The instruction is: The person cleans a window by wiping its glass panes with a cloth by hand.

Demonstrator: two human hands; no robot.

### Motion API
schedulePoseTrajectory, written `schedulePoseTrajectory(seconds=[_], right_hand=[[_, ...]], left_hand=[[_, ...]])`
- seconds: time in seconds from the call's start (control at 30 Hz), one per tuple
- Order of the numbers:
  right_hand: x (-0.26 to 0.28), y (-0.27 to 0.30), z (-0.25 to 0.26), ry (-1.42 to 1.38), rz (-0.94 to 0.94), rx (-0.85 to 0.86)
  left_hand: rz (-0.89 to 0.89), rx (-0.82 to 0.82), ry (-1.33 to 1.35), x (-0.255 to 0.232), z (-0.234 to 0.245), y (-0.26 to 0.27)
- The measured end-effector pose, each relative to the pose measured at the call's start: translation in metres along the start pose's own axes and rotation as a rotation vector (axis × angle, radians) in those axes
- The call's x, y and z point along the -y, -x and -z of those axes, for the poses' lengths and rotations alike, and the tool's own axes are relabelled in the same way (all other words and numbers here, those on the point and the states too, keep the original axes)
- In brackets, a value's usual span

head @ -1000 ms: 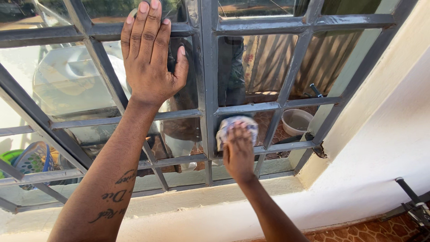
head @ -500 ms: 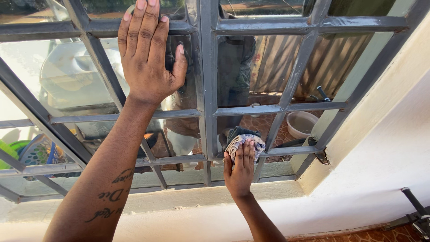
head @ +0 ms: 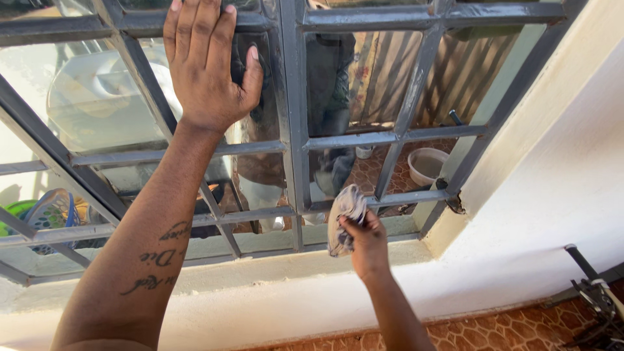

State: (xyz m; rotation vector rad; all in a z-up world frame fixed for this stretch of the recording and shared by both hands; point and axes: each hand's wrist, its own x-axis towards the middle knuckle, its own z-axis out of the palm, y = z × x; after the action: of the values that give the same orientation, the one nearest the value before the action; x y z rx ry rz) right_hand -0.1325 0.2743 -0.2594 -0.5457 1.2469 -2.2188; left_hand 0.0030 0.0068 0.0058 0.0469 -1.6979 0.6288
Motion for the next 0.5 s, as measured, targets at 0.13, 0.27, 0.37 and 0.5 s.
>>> schedulePoseTrajectory(seconds=[0.13,0.27,0.37,0.5], right_hand=[[0.035,0.008,0.013,-0.396,-0.125,0.148],[0.059,0.032,-0.002,-0.731,-0.212,0.205],[0.068,0.051,-0.018,-0.788,-0.259,0.184],[0.056,0.063,-0.030,-0.535,-0.275,0.392]], left_hand=[[0.125,0.042,0.235,-0.020,0.027,-0.002],[0.318,-0.128,0.476,-0.106,0.052,0.055],[0.924,0.422,0.905,-0.186,0.079,0.119],[1.747,0.487,1.566,-0.233,0.089,0.173]])
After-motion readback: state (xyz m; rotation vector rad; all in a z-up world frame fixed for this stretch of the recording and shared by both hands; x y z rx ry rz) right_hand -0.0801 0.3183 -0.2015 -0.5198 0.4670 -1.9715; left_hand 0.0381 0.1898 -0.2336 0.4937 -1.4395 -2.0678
